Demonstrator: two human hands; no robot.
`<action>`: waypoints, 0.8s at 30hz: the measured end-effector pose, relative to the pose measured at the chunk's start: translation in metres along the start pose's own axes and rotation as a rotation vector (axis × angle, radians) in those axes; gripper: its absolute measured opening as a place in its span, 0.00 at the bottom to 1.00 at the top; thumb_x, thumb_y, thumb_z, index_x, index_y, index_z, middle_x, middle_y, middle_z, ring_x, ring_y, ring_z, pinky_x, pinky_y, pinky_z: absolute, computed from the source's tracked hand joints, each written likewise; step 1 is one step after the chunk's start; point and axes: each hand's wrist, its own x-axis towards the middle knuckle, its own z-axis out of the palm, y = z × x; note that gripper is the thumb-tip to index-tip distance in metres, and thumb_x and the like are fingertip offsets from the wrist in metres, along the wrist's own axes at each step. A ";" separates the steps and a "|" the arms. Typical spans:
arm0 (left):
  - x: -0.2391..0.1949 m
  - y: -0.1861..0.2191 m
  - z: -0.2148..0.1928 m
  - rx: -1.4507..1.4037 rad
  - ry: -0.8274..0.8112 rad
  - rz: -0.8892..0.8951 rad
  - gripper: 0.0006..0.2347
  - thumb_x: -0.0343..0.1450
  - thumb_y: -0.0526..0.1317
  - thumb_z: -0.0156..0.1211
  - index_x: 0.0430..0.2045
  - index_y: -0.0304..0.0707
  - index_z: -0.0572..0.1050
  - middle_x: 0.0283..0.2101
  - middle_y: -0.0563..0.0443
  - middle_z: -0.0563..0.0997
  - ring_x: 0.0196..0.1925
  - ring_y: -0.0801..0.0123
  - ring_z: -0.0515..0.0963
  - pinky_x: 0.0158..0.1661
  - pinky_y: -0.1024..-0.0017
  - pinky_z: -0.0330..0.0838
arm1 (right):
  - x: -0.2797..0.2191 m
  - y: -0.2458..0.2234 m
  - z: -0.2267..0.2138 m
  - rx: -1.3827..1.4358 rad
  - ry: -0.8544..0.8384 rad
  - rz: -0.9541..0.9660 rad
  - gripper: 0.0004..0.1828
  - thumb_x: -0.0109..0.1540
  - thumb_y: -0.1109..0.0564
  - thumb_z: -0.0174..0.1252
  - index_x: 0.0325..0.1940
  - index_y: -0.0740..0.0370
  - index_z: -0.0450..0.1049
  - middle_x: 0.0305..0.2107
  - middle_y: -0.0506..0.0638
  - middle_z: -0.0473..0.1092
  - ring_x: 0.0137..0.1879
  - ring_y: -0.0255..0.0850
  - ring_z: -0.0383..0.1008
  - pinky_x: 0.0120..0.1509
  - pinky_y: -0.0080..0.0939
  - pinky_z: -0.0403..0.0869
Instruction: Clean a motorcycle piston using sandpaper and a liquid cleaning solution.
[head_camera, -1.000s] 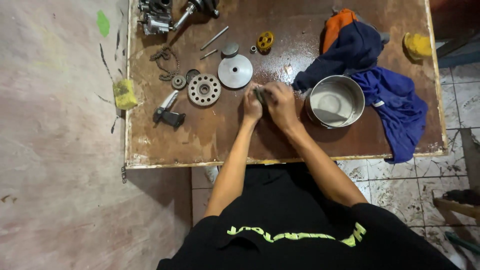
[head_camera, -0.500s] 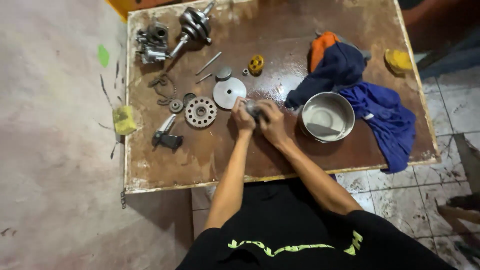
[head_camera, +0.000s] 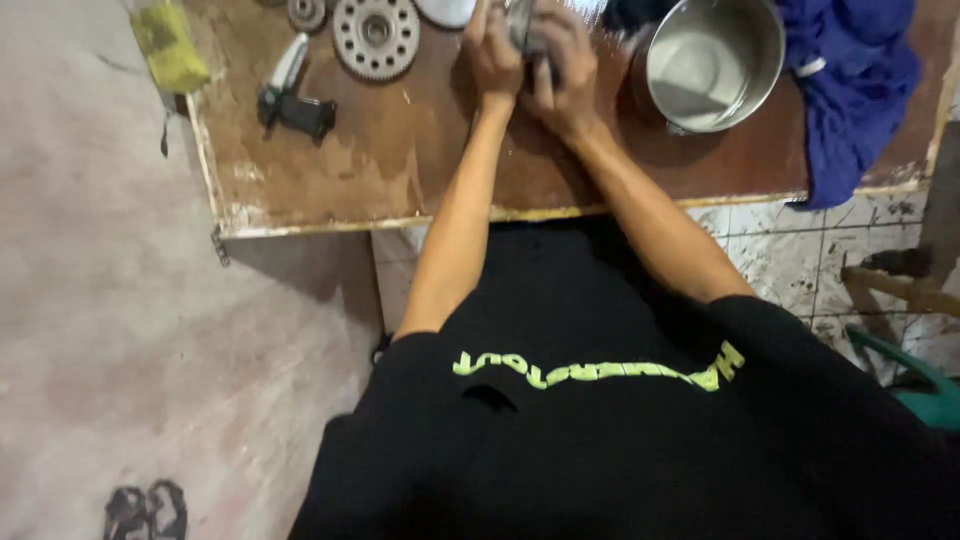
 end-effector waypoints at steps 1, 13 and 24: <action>0.008 0.010 0.003 -0.096 0.019 -0.089 0.12 0.76 0.41 0.41 0.31 0.32 0.71 0.29 0.37 0.76 0.32 0.47 0.73 0.35 0.60 0.67 | 0.008 -0.008 -0.001 0.040 0.013 -0.086 0.13 0.63 0.69 0.55 0.53 0.69 0.73 0.51 0.62 0.71 0.60 0.57 0.74 0.66 0.52 0.74; 0.015 0.018 0.000 -0.244 0.019 -0.148 0.11 0.74 0.40 0.41 0.33 0.30 0.70 0.30 0.43 0.76 0.34 0.63 0.75 0.39 0.66 0.71 | 0.006 0.000 0.003 0.089 -0.037 0.032 0.17 0.64 0.71 0.54 0.58 0.70 0.72 0.58 0.62 0.72 0.67 0.61 0.74 0.75 0.54 0.72; 0.016 0.016 -0.002 -0.087 0.000 -0.134 0.12 0.73 0.43 0.40 0.29 0.33 0.70 0.26 0.44 0.73 0.30 0.65 0.73 0.34 0.64 0.68 | 0.008 -0.012 -0.011 0.096 -0.101 -0.037 0.24 0.67 0.57 0.54 0.67 0.67 0.71 0.64 0.65 0.68 0.74 0.63 0.67 0.80 0.56 0.67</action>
